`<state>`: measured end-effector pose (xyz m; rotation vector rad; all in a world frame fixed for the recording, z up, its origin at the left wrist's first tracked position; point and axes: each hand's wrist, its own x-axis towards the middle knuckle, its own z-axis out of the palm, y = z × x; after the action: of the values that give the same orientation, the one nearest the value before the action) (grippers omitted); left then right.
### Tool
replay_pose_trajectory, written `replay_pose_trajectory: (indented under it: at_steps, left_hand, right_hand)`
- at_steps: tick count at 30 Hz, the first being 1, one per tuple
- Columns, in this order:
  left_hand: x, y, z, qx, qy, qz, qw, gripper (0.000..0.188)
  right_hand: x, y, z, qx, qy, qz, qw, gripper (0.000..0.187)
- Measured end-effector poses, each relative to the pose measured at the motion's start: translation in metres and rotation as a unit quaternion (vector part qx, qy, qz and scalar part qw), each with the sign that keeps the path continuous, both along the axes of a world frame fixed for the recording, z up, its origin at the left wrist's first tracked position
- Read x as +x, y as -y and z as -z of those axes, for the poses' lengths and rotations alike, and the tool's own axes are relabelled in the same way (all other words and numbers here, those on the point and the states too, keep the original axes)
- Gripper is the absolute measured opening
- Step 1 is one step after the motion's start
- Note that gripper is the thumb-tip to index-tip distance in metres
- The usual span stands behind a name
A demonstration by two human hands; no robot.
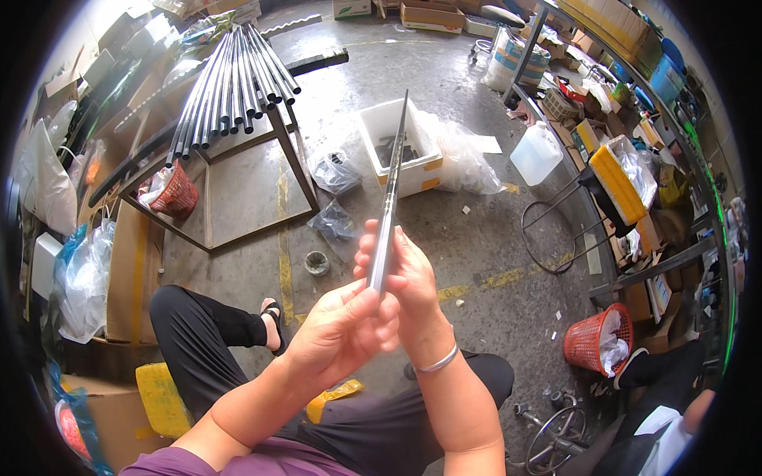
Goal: The person assembles a fishing rod by connecting two sections together. They then use a thin metal tool to clean the inside of the rod's tip and handle sections.
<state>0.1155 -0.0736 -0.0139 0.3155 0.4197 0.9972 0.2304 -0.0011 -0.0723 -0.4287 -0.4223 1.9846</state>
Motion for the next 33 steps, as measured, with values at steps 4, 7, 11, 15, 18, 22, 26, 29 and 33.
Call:
replay_pose_trajectory:
  at_steps: [4, 7, 11, 15, 18, 22, 26, 29, 33]
  left_hand:
    - [0.0009, 0.0002, 0.0010, 0.000, 0.004, -0.002, 1.000, 0.035]
    - [0.0003, 0.0001, 0.0026, 0.003, 0.008, -0.001, 1.000, 0.033]
    - [-0.0002, 0.0004, 0.0043, 0.007, 0.014, 0.004, 1.000, 0.032]
    - [-0.0005, -0.0002, 0.0047, 0.006, 0.014, 0.004, 1.000, 0.031]
    - [-0.0013, -0.0005, 0.0053, 0.009, 0.014, 0.005, 1.000, 0.031]
    - [-0.0021, -0.0004, 0.0054, 0.001, 0.010, 0.003, 1.000, 0.030]
    - [-0.0021, -0.0004, 0.0049, 0.001, 0.010, 0.003, 1.000, 0.029]
    - [-0.0044, 0.0003, 0.0067, -0.005, 0.021, 0.006, 1.000, 0.029]
    - [-0.0051, 0.0000, 0.0072, -0.014, 0.023, 0.002, 1.000, 0.027]
  right_hand:
    - [0.0003, 0.0016, -0.0015, 0.005, 0.012, 0.007, 1.000, 0.032]
    - [-0.0014, 0.0033, -0.0069, -0.004, 0.044, 0.007, 0.999, 0.036]
    - [-0.0017, 0.0035, -0.0055, -0.012, 0.043, 0.007, 0.999, 0.036]
    - [-0.0021, 0.0040, -0.0059, -0.014, 0.038, 0.007, 0.999, 0.036]
    - [-0.0033, 0.0037, -0.0057, -0.016, 0.034, 0.006, 0.999, 0.036]
    - [-0.0043, 0.0036, -0.0056, -0.013, 0.046, 0.007, 0.999, 0.035]
    - [-0.0040, 0.0035, -0.0056, -0.021, 0.043, 0.008, 0.999, 0.035]
    - [-0.0065, 0.0037, -0.0056, -0.027, 0.040, 0.007, 0.999, 0.034]
    - [-0.0072, 0.0039, -0.0060, -0.030, 0.044, 0.007, 0.999, 0.034]
